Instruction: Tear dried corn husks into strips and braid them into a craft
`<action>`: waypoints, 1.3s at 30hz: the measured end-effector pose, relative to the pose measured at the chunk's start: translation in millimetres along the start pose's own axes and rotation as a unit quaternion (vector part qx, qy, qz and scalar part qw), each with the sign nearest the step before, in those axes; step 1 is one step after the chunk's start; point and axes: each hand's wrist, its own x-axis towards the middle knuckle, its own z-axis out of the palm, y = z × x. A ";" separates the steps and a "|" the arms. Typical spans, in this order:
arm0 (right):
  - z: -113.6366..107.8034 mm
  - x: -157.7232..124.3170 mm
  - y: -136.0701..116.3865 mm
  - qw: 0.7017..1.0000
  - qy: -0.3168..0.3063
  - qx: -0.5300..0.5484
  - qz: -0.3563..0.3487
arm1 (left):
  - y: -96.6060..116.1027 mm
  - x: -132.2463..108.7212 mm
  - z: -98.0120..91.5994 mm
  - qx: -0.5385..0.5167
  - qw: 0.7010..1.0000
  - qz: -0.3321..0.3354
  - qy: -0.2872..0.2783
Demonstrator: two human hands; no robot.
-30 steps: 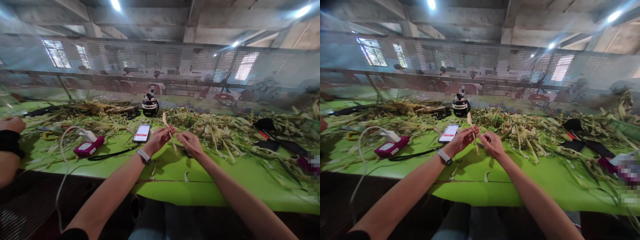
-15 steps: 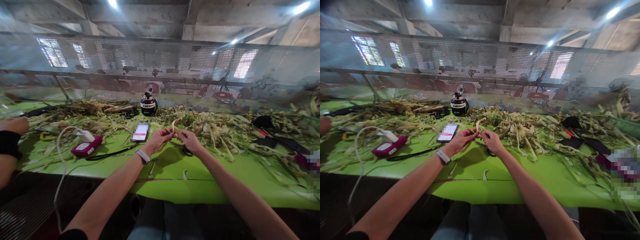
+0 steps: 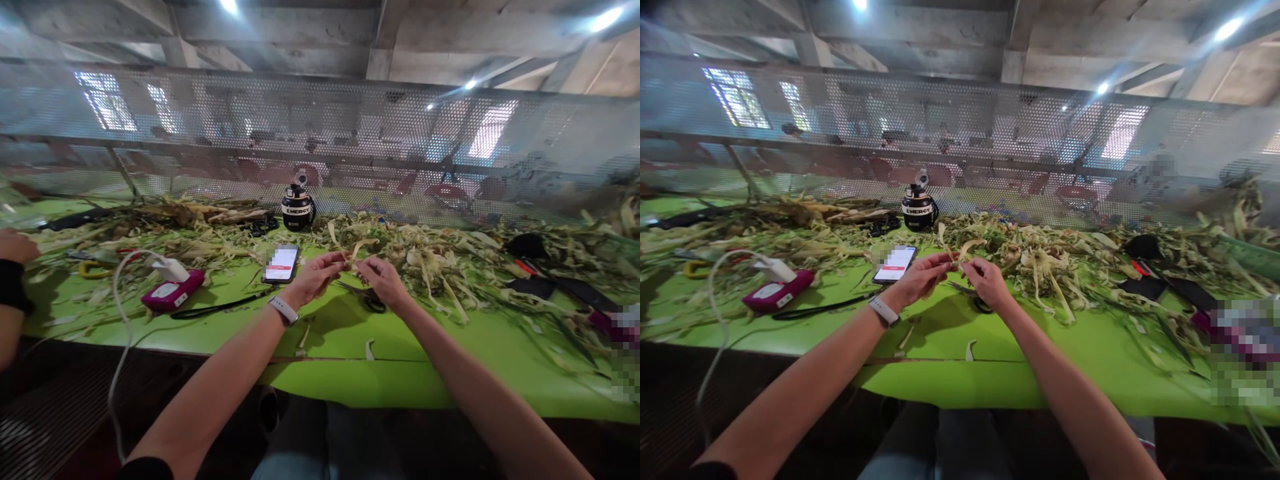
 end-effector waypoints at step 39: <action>11.9 -2.0 6.8 0.997 0.042 0.057 0.008 | -4.2 -10.0 10.9 0.260 0.959 -0.023 -0.107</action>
